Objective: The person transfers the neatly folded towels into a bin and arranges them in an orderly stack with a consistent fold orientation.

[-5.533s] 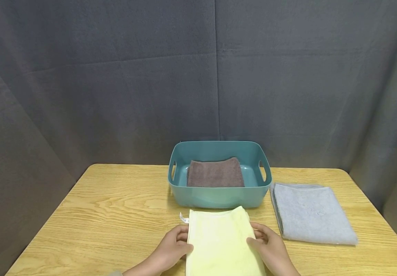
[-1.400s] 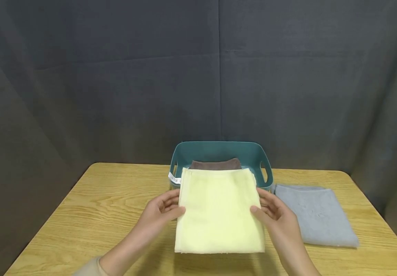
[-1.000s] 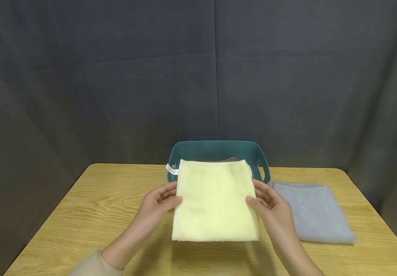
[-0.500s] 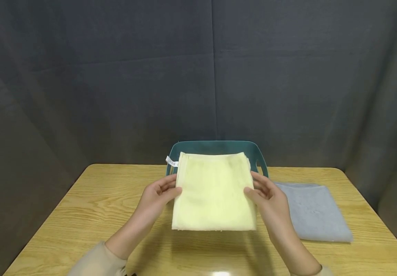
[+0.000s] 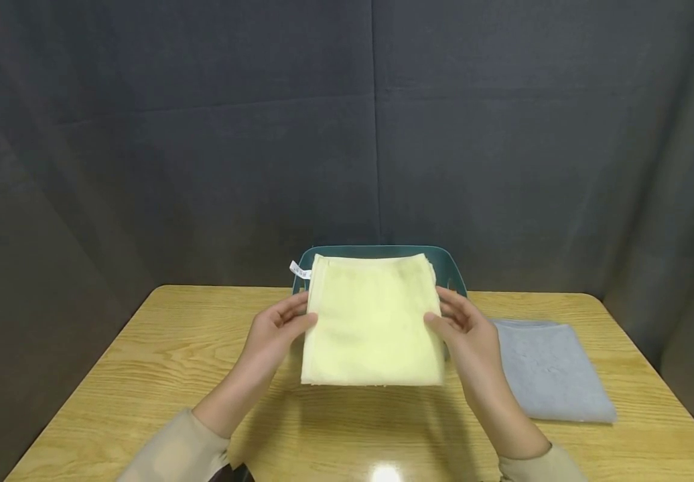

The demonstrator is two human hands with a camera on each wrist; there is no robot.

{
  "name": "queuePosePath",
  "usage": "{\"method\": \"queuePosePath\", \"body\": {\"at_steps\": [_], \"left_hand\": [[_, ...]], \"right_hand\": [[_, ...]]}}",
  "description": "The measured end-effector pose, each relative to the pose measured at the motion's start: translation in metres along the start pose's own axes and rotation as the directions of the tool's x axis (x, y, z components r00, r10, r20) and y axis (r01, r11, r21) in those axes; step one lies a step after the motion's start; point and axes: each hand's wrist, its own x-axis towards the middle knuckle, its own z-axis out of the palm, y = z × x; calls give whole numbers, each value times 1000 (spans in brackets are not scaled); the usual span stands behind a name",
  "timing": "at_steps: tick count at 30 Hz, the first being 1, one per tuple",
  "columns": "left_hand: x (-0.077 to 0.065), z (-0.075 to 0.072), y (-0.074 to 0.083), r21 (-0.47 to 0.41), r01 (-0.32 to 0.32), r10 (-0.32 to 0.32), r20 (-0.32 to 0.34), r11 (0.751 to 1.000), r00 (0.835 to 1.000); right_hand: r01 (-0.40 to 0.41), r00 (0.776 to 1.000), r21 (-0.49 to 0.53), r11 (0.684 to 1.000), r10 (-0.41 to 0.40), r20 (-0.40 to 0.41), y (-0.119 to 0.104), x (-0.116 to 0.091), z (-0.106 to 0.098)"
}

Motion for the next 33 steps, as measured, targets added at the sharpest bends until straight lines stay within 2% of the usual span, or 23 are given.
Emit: {"method": "queuePosePath", "body": {"at_steps": [20,33], "left_hand": [[16,5,3,-18,0,-1,-68,1000,998],[24,9,5,-20,20,-22,-103,1000,994]], "right_hand": [[-1,998,80,997,5,-56,-4,15,6],[2,996,68,998,4,-85,-5,23,8]]}}
